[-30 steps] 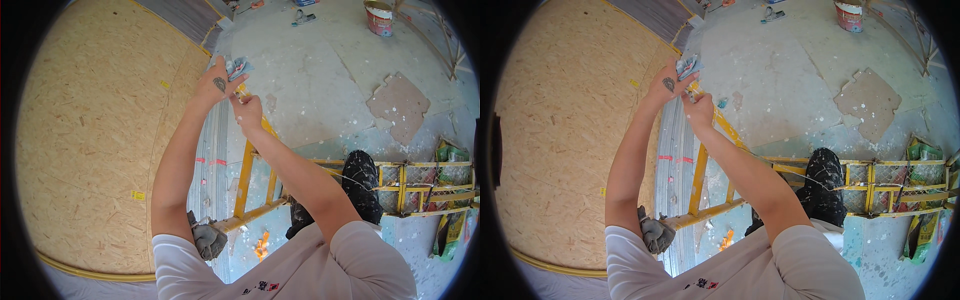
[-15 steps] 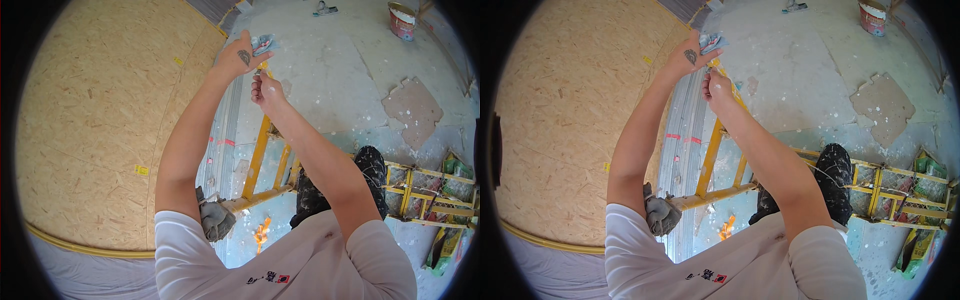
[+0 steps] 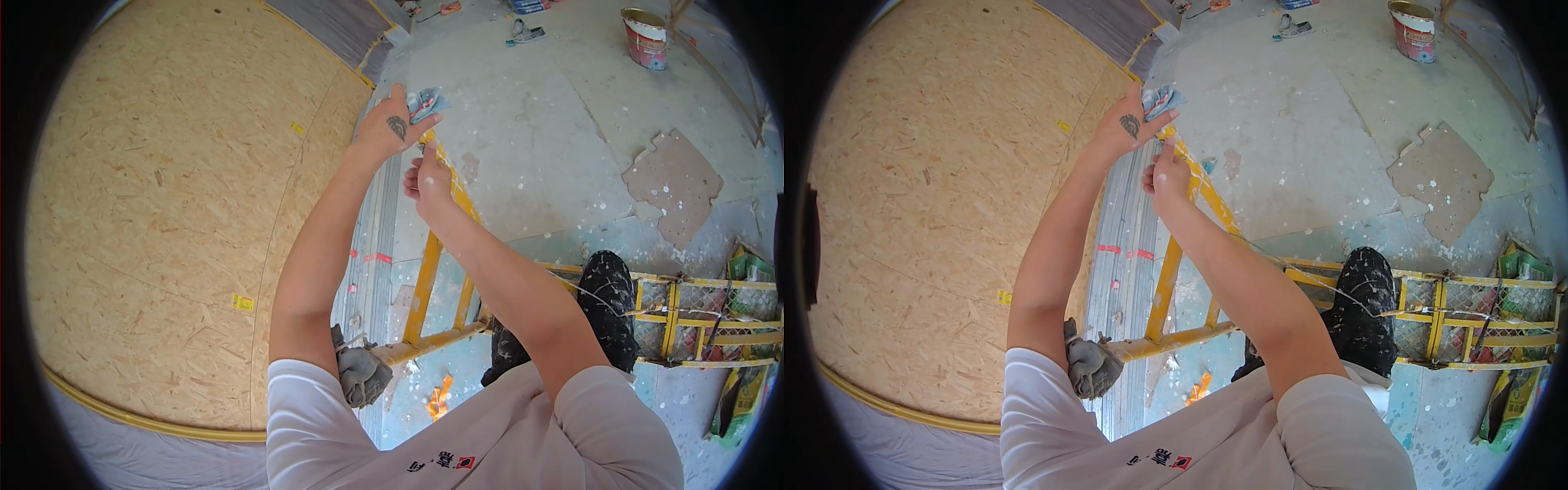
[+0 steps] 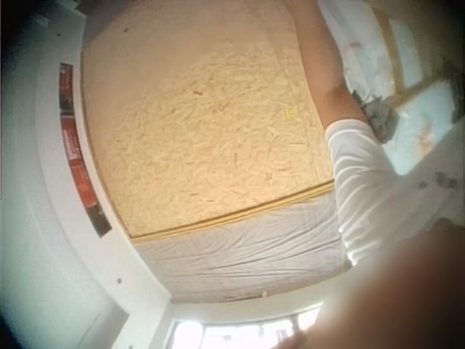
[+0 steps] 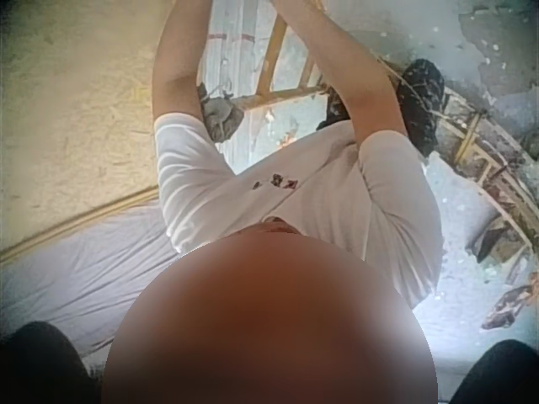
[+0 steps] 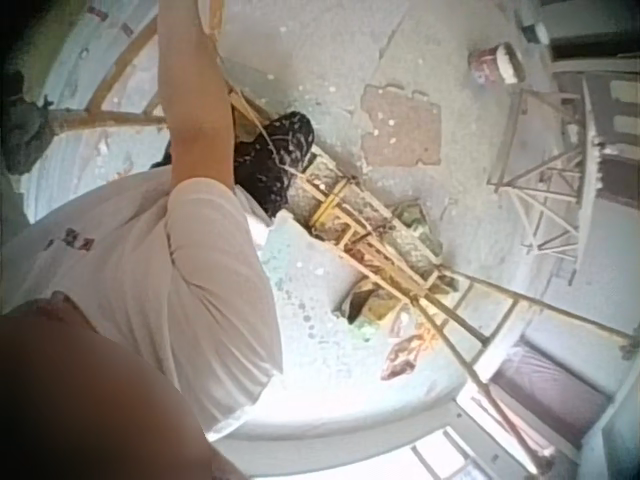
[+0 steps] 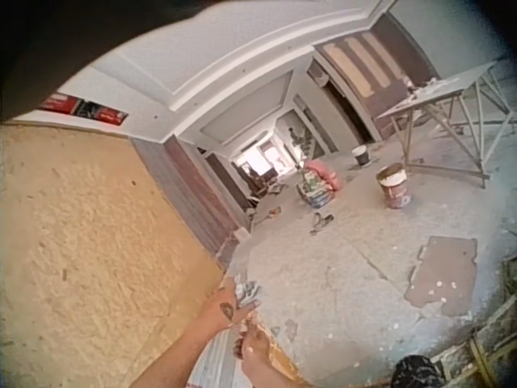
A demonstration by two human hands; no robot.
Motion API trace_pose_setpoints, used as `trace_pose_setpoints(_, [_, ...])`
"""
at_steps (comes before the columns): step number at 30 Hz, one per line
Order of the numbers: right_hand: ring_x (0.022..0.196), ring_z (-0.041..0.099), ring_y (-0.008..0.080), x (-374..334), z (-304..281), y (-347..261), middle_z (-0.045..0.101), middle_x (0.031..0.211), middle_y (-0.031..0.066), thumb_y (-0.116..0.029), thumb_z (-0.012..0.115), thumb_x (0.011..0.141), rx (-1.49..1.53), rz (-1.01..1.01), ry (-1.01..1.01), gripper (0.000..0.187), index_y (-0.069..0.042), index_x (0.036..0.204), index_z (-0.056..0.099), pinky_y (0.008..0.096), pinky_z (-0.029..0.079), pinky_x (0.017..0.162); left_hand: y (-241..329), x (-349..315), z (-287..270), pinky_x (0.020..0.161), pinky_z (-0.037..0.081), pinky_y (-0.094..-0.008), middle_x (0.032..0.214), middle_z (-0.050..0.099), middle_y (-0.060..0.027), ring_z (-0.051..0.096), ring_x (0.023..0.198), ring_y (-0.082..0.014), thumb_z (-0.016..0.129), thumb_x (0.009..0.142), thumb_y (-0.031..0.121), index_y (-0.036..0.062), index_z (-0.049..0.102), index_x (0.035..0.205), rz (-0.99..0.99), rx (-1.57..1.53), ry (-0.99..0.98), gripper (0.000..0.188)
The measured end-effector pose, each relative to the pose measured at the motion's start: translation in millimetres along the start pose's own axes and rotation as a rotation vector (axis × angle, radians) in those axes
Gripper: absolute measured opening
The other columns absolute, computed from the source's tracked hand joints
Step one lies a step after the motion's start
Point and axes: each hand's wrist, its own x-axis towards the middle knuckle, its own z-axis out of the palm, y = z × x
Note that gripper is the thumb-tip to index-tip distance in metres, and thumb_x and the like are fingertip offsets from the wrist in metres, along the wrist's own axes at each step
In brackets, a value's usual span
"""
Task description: Assembling a yellow metal scaffolding structure by connecting frame sections and inserting locking pins.
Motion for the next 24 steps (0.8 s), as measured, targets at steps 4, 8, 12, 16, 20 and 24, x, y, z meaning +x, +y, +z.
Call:
trace_pose_setpoints(4, [0.055, 0.060, 0.0173, 43.4, -25.2, -14.6, 0.060, 0.068, 0.0052, -0.047, 0.055, 0.100, -0.671, -0.752, 0.249, 0.046, -0.003, 0.088, 0.057, 0.0338, 0.051, 0.052, 30.9, 23.2, -1.4, 0.081, 0.054, -0.0465, 0.100, 0.067, -0.0269, 0.068, 0.094, -0.0405, 0.068, 0.081, 0.067, -0.0028, 0.046, 0.113, 0.052, -0.053, -0.027, 0.080])
trace_pose_setpoints(8, [0.058, 0.062, 0.0163, 7.5, -6.4, -13.3, 0.063, 0.071, 0.0074, -0.039, 0.051, 0.103, -0.685, -0.628, 0.127, 0.042, -0.001, 0.088, 0.058, 0.0307, 0.052, 0.053, 3.4, 7.9, -0.1, 0.081, 0.054, -0.0465, 0.099, 0.067, -0.0275, 0.068, 0.093, -0.0410, 0.068, 0.081, 0.066, -0.0027, 0.046, 0.113, 0.018, -0.033, -0.027, 0.079])
trace_pose_setpoints(12, [0.054, 0.057, 0.0153, 15.2, -2.0, -27.3, 0.062, 0.070, 0.0065, -0.037, 0.046, 0.106, 0.290, 0.002, -0.127, 0.038, -0.003, 0.094, 0.058, 0.0289, 0.048, 0.050, 22.3, 17.0, -0.6, 0.080, 0.054, -0.0468, 0.098, 0.067, -0.0274, 0.068, 0.092, -0.0410, 0.069, 0.081, 0.065, -0.0025, 0.045, 0.113, 0.049, -0.035, 0.018, 0.079])
trace_pose_setpoints(16, [0.050, 0.053, 0.0140, 14.2, -6.8, -19.8, 0.062, 0.070, 0.0059, -0.045, 0.052, 0.102, 0.546, 0.161, -0.227, 0.041, -0.004, 0.096, 0.056, 0.0282, 0.046, 0.047, 15.1, 15.1, 0.4, 0.080, 0.054, -0.0473, 0.097, 0.068, -0.0273, 0.068, 0.092, -0.0410, 0.070, 0.079, 0.066, -0.0025, 0.045, 0.113, 0.052, -0.051, 0.010, 0.080])
trace_pose_setpoints(20, [0.055, 0.060, 0.0191, 18.8, -16.6, -21.0, 0.064, 0.068, 0.0082, -0.047, 0.074, 0.086, -0.255, -0.208, 0.057, 0.045, -0.004, 0.085, 0.059, 0.0342, 0.049, 0.053, 13.5, 16.1, -2.0, 0.081, 0.054, -0.0467, 0.099, 0.068, -0.0264, 0.069, 0.094, -0.0399, 0.071, 0.077, 0.068, -0.0036, 0.046, 0.111, 0.073, -0.054, -0.022, 0.083])
trace_pose_setpoints(24, [0.058, 0.063, 0.0347, 19.5, -28.4, -37.7, 0.065, 0.066, 0.0176, -0.035, 0.076, 0.082, -0.967, -0.962, 0.245, 0.039, -0.002, 0.068, 0.060, 0.0442, 0.051, 0.059, 19.8, 15.5, -12.1, 0.083, 0.053, -0.0451, 0.103, 0.068, -0.0265, 0.068, 0.097, -0.0383, 0.061, 0.079, 0.077, -0.0050, 0.047, 0.114, 0.002, -0.041, -0.153, 0.090])
